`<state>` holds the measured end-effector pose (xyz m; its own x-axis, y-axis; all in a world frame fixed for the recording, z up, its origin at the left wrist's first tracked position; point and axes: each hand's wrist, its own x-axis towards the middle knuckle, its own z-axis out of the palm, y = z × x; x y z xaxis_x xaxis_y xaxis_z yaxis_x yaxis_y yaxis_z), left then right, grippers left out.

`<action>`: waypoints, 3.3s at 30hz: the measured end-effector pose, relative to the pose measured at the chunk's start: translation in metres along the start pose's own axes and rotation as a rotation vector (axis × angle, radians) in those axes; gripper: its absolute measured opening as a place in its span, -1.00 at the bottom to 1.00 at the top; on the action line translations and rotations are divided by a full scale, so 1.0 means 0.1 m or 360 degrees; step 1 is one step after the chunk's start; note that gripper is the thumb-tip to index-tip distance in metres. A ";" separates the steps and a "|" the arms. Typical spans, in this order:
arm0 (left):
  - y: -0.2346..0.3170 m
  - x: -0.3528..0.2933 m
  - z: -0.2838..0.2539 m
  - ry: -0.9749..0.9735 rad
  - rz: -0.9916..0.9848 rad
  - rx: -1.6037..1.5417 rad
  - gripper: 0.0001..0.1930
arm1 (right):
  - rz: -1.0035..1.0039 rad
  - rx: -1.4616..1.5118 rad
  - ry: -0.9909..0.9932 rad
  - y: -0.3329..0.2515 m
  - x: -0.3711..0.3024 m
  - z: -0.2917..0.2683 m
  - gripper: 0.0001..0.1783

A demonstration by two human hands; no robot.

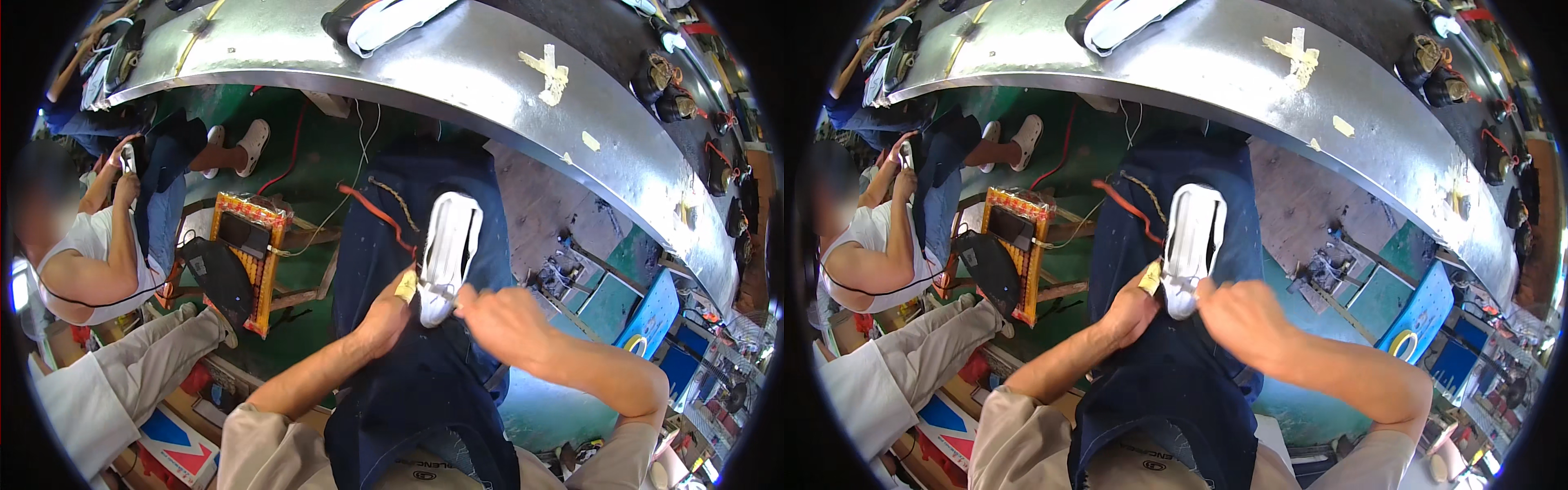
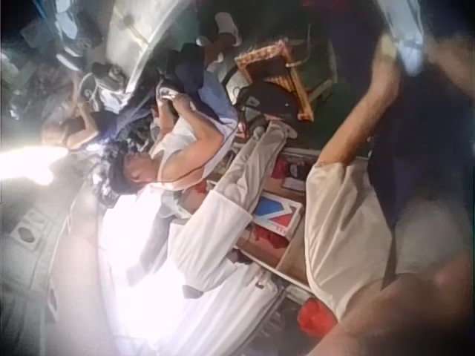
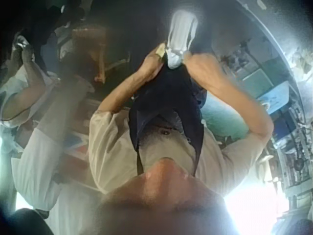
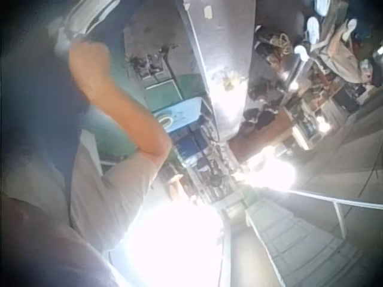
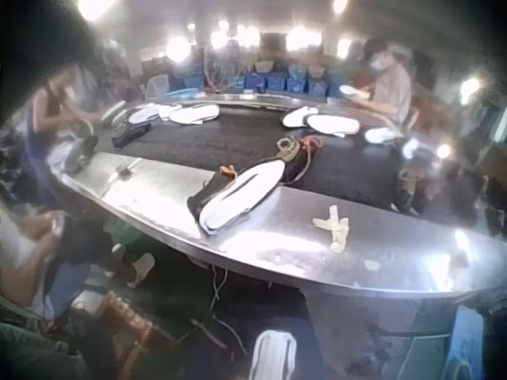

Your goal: Applying adhesive and preparing shoes for sole attachment on a production line.

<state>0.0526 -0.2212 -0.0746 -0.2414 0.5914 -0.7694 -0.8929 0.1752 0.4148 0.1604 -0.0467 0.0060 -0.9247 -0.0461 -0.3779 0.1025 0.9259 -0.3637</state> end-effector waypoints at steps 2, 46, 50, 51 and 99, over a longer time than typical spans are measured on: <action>0.00 -0.05 -0.16 -0.0133 -0.0073 -0.0110 -0.47 | 0.0045 0.0268 -0.0068 -0.12 0.02 0.12 -0.85; 0.15 0.21 0.02 0.0428 0.1587 0.1923 -0.52 | 0.0240 0.0810 0.0094 0.62 -0.06 0.06 -0.60; -0.01 0.31 -0.09 -0.0019 0.1033 0.1118 -0.52 | 0.0077 0.1032 -0.0396 0.70 0.20 -0.21 -0.62; -0.02 0.35 -0.12 -0.0068 0.0987 0.1032 -0.51 | 0.0099 0.1182 -0.0476 0.73 0.26 -0.23 -0.61; 0.85 -0.33 -0.99 0.0251 0.0607 0.1170 -0.39 | 0.0823 0.1929 0.0608 0.62 0.23 0.63 -0.63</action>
<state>-0.0534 -0.3037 -0.0625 -0.5755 0.6066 -0.5485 -0.2777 0.4858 0.8288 0.1688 -0.0139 -0.0790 -0.7057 0.4892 -0.5126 0.5341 -0.1080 -0.8385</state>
